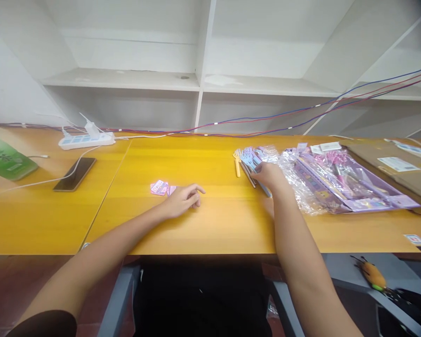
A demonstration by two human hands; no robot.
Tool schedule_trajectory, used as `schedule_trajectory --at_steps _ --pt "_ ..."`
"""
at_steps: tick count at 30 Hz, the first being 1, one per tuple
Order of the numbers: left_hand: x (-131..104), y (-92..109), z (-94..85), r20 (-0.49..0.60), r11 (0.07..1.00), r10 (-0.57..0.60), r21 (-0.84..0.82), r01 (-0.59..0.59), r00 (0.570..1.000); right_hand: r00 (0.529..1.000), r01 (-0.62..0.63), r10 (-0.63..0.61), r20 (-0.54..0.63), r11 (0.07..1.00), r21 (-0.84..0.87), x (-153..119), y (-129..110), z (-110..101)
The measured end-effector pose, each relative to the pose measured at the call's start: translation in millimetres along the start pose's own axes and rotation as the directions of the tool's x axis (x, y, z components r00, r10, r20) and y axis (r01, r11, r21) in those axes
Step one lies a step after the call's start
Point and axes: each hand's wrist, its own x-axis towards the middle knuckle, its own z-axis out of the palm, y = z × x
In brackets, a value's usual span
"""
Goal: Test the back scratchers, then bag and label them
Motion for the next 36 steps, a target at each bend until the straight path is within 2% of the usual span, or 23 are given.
schedule_trajectory --at_steps 6,11,16,23,27,30,32,33,36 --pt "-1.0 2.1 -1.3 0.004 0.999 0.005 0.037 -0.005 1.000 0.999 -0.040 0.039 -0.016 0.997 -0.069 -3.5 -9.4 -2.1" --pt "-1.2 4.9 -2.2 -0.003 0.998 0.004 0.065 -0.004 1.000 0.991 -0.124 0.127 0.042 0.989 -0.080 -6.1 -11.4 -6.6" --pt "-1.0 2.0 -1.7 0.010 0.998 0.002 0.061 -0.002 1.000 0.993 -0.099 0.105 0.054 0.988 -0.115 -4.5 -9.2 -4.1" --pt "-1.6 0.9 -2.0 0.020 0.997 0.013 0.077 -0.015 1.000 0.987 -0.155 0.157 0.033 0.986 -0.053 -8.2 -10.6 -5.9" --pt "-1.4 0.1 -2.0 0.017 0.996 0.017 0.082 -0.018 1.000 0.979 -0.204 0.203 -0.023 0.979 -0.017 -5.5 -6.8 -11.2" --pt "-1.7 0.2 -1.3 0.008 0.997 0.014 0.079 -0.015 1.000 0.975 -0.192 0.207 -0.081 0.969 0.155 -0.5 0.8 -15.7" --pt "-2.0 1.2 -0.7 0.002 0.997 0.014 0.081 -0.014 1.000 0.976 -0.139 0.196 -0.099 0.899 0.416 0.6 0.4 -17.8" --pt "-2.1 2.0 -0.5 -0.008 0.996 0.014 0.086 -0.013 1.000 0.979 -0.099 0.184 -0.093 0.817 0.568 -0.4 -3.2 -18.1" --pt "-1.2 4.7 -1.3 -0.106 0.990 0.040 0.137 -0.025 0.994 0.998 0.042 0.027 -0.061 0.458 0.888 -11.9 -29.5 -14.0"
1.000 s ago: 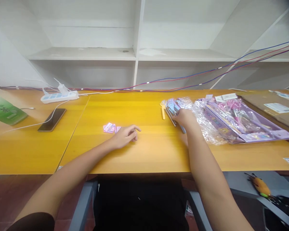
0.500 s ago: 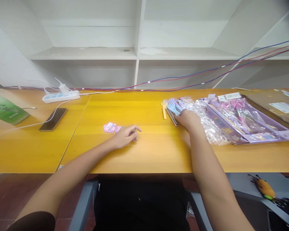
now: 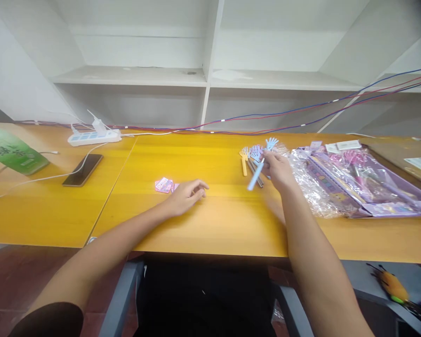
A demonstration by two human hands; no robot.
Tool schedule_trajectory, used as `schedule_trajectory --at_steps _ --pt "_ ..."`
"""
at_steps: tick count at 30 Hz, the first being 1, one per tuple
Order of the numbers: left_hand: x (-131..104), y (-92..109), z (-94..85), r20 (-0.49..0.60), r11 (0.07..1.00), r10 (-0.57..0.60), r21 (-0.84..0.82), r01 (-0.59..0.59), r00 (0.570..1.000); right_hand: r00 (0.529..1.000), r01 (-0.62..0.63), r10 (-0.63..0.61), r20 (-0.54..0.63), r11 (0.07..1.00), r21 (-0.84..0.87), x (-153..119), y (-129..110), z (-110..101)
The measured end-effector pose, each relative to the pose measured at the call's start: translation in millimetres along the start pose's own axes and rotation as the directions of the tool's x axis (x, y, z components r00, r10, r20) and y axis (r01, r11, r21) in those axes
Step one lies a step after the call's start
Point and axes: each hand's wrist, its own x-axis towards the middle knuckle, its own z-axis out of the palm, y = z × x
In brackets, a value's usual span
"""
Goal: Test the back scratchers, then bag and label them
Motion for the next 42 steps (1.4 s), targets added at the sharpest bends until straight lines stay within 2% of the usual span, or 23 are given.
schedule_trajectory --at_steps 2,4,7,9,12,15,17,19,20,21,23,25,27,29,32,33,34,35,37,39,42 --pt "2.0 0.5 -2.4 -0.099 0.998 0.043 0.059 -0.038 0.994 0.984 0.039 -0.074 0.164 0.977 0.209 -15.0 -6.3 26.5" --pt "4.4 -0.4 -6.0 -0.161 0.992 0.083 0.109 -0.066 0.983 0.939 0.018 -0.130 0.318 0.943 0.334 -32.7 -11.1 55.7" --pt "7.5 -3.1 -11.4 -0.113 0.984 0.055 0.174 -0.035 0.992 0.844 -0.058 -0.178 0.506 0.908 0.415 -57.0 -15.7 93.5" --pt "8.7 -4.6 -13.5 -0.059 0.969 0.021 0.247 -0.006 0.998 0.790 -0.078 -0.203 0.579 0.903 0.423 -67.1 -17.7 108.7" --pt "10.2 -6.9 -14.4 -0.086 0.937 0.026 0.350 0.005 0.996 0.767 -0.009 -0.220 0.603 0.936 0.353 -71.5 -19.8 113.0" --pt "11.3 -10.3 -15.4 -0.153 0.915 0.043 0.403 0.023 0.987 0.759 0.091 -0.196 0.621 0.976 0.197 -71.1 -21.0 101.7" --pt "11.4 -12.5 -17.3 -0.182 0.906 0.058 0.422 0.025 0.982 0.769 0.230 -0.236 0.594 0.969 0.088 -73.4 -21.7 92.5" --pt "10.7 -13.4 -19.5 -0.190 0.898 0.085 0.440 0.007 0.978 0.792 0.454 -0.402 0.459 0.891 -0.003 -78.0 -22.8 85.7" --pt "10.1 -13.3 -20.5 -0.187 0.893 0.100 0.451 -0.005 0.977 0.784 0.559 -0.512 0.350 0.829 -0.038 -80.2 -23.6 83.4" --pt "9.6 -12.9 -21.2 -0.180 0.886 0.113 0.463 -0.018 0.977 0.755 0.641 -0.613 0.232 0.764 -0.065 -81.8 -24.4 81.6" --pt "8.6 -11.9 -21.6 -0.159 0.869 0.132 0.493 -0.037 0.978 0.670 0.740 -0.741 0.042 0.663 -0.112 -81.8 -26.2 78.6" --pt "7.9 -11.3 -20.7 -0.138 0.848 0.142 0.528 -0.049 0.980 0.589 0.793 -0.808 -0.002 0.578 -0.195 -77.6 -27.4 75.9" --pt "7.6 -10.9 -19.1 -0.118 0.822 0.154 0.566 -0.061 0.981 0.525 0.825 -0.845 0.104 0.474 -0.308 -72.2 -28.0 74.8" --pt "7.6 -10.6 -17.2 -0.102 0.790 0.166 0.609 -0.071 0.981 0.451 0.867 -0.845 0.288 0.337 -0.369 -70.2 -28.7 78.3" --pt "8.3 -9.9 -14.8 -0.075 0.716 0.162 0.695 -0.065 0.984 0.309 0.929 -0.785 0.538 0.127 -0.348 -78.8 -30.7 95.5" --pt "8.7 -9.9 -14.4 -0.062 0.682 0.151 0.729 -0.059 0.987 0.286 0.933 -0.753 0.592 0.079 -0.351 -84.2 -31.5 103.4" --pt "9.1 -9.9 -14.2 -0.049 0.646 0.137 0.762 -0.052 0.989 0.293 0.925 -0.720 0.630 0.047 -0.376 -89.9 -32.3 111.3" --pt "9.6 -9.9 -14.3 -0.035 0.609 0.121 0.792 -0.046 0.992 0.321 0.909 -0.686 0.652 0.030 -0.416 -95.4 -32.8 118.6" --pt "10.3 -9.6 -15.0 -0.007 0.541 0.085 0.840 -0.040 0.996 0.404 0.866 -0.616 0.676 0.021 -0.499 -103.6 -33.1 129.4" --pt "10.4 -8.4 -15.9 0.029 0.490 0.045 0.870 -0.048 0.999 0.466 0.842 -0.545 0.697 0.032 -0.538 -107.1 -32.6 133.9" --pt "9.1 -4.3 -14.7 0.107 0.447 0.016 0.889 -0.102 0.994 0.519 0.835 -0.449 0.727 0.084 -0.544 -108.0 -33.0 132.6"
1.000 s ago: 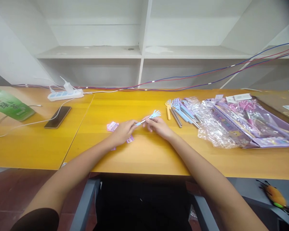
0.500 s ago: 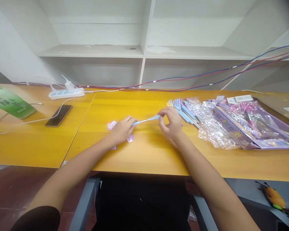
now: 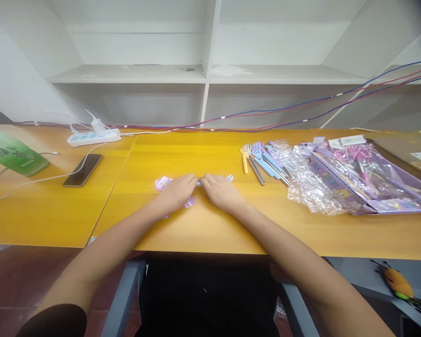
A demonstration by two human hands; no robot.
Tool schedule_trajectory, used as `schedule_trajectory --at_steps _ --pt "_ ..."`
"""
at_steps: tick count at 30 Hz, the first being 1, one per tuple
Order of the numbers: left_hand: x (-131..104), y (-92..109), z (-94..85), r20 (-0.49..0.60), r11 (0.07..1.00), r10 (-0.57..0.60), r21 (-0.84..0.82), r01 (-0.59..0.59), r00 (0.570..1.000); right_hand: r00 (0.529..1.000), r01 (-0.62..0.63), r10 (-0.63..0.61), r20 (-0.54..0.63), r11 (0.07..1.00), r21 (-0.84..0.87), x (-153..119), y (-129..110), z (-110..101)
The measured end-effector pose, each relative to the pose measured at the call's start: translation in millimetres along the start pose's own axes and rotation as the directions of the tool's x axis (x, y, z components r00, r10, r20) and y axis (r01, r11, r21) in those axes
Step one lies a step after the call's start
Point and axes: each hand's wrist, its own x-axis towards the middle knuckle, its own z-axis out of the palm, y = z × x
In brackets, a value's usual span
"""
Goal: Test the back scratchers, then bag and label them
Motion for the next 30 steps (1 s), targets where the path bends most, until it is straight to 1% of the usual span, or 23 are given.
schedule_trajectory --at_steps 2,4,6,8,10,16,24,30 --pt "-1.3 5.1 -1.5 0.018 1.000 0.029 -0.008 -0.029 0.999 0.997 -0.045 0.042 0.063 0.998 0.040 -1.1 -0.5 -3.7" --pt "-2.7 12.1 -2.6 0.036 0.999 0.018 -0.041 -0.017 0.999 0.987 -0.100 0.090 0.134 0.993 0.070 -1.4 -3.0 -8.7" --pt "-3.9 19.6 -3.8 0.073 0.998 -0.026 -0.062 0.031 0.997 0.969 -0.146 0.126 0.212 0.986 0.083 -0.9 -6.3 -13.2" --pt "-5.0 25.8 -5.6 0.125 0.995 -0.083 -0.048 0.089 0.989 0.948 -0.179 0.150 0.280 0.980 0.083 0.1 -8.5 -15.5" --pt "-5.9 29.4 -7.9 0.160 0.992 -0.120 -0.024 0.125 0.980 0.934 -0.196 0.161 0.318 0.977 0.081 0.9 -8.9 -15.6" --pt "-7.7 29.4 -12.5 0.150 0.992 -0.118 -0.036 0.125 0.982 0.931 -0.201 0.161 0.327 0.975 0.093 1.4 -6.9 -16.0" --pt "-7.0 27.1 -10.0 0.156 0.988 -0.127 -0.069 0.139 0.979 0.929 -0.200 0.155 0.337 0.974 0.104 2.0 -6.4 -21.6" --pt "-6.9 26.6 -11.5 0.155 0.987 -0.127 -0.078 0.140 0.980 0.928 -0.203 0.155 0.339 0.973 0.109 2.0 -6.3 -23.2"
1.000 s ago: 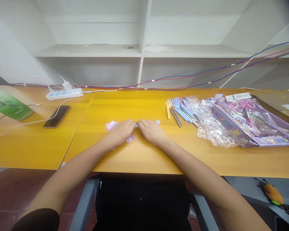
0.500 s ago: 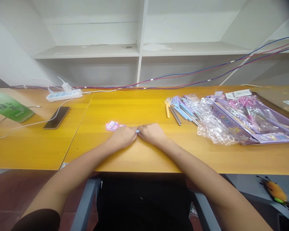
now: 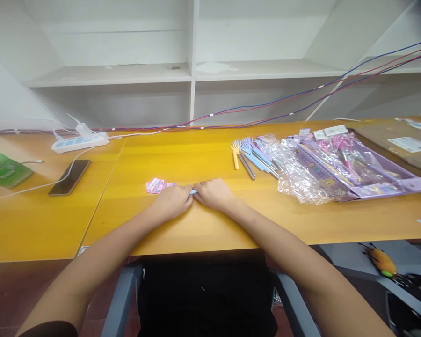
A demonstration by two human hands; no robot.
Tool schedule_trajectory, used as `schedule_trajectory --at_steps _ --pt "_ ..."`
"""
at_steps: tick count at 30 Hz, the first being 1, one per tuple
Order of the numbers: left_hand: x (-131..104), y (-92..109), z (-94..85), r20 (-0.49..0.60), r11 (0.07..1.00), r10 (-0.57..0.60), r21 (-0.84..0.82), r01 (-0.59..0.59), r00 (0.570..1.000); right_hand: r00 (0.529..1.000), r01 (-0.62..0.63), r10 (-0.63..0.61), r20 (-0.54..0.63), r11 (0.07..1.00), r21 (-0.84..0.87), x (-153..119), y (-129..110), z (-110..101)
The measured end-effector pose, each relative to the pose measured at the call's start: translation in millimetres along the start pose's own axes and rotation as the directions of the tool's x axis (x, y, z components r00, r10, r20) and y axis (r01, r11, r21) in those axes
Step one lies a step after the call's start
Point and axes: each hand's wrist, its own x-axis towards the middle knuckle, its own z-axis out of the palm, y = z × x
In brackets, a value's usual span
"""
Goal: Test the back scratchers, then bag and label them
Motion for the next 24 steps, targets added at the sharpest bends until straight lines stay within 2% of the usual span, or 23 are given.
schedule_trajectory --at_steps 11,17,21,24 --pt "-0.7 -3.1 0.5 -0.018 0.999 0.006 -0.053 -0.007 1.000 0.999 0.047 -0.047 -0.017 0.999 0.008 1.3 0.9 6.3" --pt "6.1 -14.5 -1.8 0.044 0.990 0.097 -0.111 -0.091 0.994 0.991 0.114 -0.118 -0.060 0.992 -0.062 7.8 12.1 11.3" --pt "6.5 -19.4 -13.6 0.095 0.953 0.055 -0.302 -0.024 0.994 0.982 0.112 -0.128 -0.136 0.986 -0.121 9.8 28.7 8.5" --pt "1.1 -20.4 -27.3 0.102 0.935 -0.002 -0.352 0.038 0.995 0.978 0.047 -0.070 -0.195 0.991 -0.121 8.6 40.8 3.1"
